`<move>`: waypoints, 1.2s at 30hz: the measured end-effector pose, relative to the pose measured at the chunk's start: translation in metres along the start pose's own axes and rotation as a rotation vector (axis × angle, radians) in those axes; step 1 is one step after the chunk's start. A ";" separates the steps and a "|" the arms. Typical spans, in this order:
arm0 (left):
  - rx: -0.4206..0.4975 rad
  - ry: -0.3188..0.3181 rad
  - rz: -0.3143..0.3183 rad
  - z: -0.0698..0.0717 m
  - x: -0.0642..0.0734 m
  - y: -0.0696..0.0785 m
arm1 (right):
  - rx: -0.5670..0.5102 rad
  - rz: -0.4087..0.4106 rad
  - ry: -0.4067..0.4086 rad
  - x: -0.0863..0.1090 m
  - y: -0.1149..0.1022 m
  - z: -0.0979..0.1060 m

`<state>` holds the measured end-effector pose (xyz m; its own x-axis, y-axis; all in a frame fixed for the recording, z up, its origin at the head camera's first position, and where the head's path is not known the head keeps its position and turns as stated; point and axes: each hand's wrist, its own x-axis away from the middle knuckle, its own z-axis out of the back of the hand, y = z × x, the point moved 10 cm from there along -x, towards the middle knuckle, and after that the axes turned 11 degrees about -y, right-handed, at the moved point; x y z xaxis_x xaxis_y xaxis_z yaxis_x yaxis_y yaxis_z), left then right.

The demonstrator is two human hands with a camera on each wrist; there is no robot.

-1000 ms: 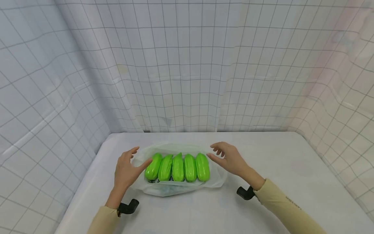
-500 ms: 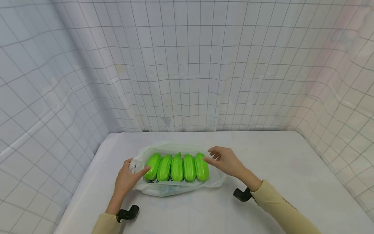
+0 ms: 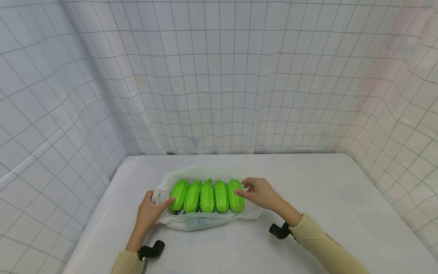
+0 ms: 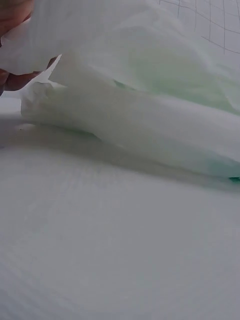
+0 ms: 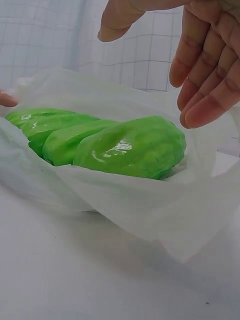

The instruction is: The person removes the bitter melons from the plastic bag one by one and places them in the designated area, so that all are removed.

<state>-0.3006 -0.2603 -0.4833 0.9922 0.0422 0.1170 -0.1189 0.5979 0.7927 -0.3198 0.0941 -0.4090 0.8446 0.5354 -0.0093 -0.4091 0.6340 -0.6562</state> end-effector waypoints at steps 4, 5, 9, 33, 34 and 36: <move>0.026 0.006 -0.035 -0.001 -0.002 -0.001 | 0.013 -0.044 -0.024 -0.001 0.004 -0.007; 0.044 0.007 -0.047 -0.001 -0.002 -0.001 | 0.011 -0.051 -0.028 -0.002 0.005 -0.009; 0.120 0.009 -0.079 -0.001 -0.003 -0.003 | 0.019 -0.053 -0.045 -0.004 0.006 -0.015; 0.341 0.012 -0.009 -0.004 -0.006 -0.027 | 0.061 -0.157 -0.012 -0.008 0.017 -0.033; 0.349 0.011 -0.013 -0.005 -0.006 -0.027 | 0.064 -0.161 -0.004 -0.008 0.017 -0.033; 0.362 0.013 -0.020 -0.005 -0.007 -0.027 | 0.066 -0.169 0.006 -0.009 0.020 -0.034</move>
<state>-0.3039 -0.2724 -0.5086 0.9946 0.0449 0.0931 -0.1019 0.2765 0.9556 -0.3234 0.0830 -0.4472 0.9052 0.4148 0.0921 -0.2829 0.7499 -0.5980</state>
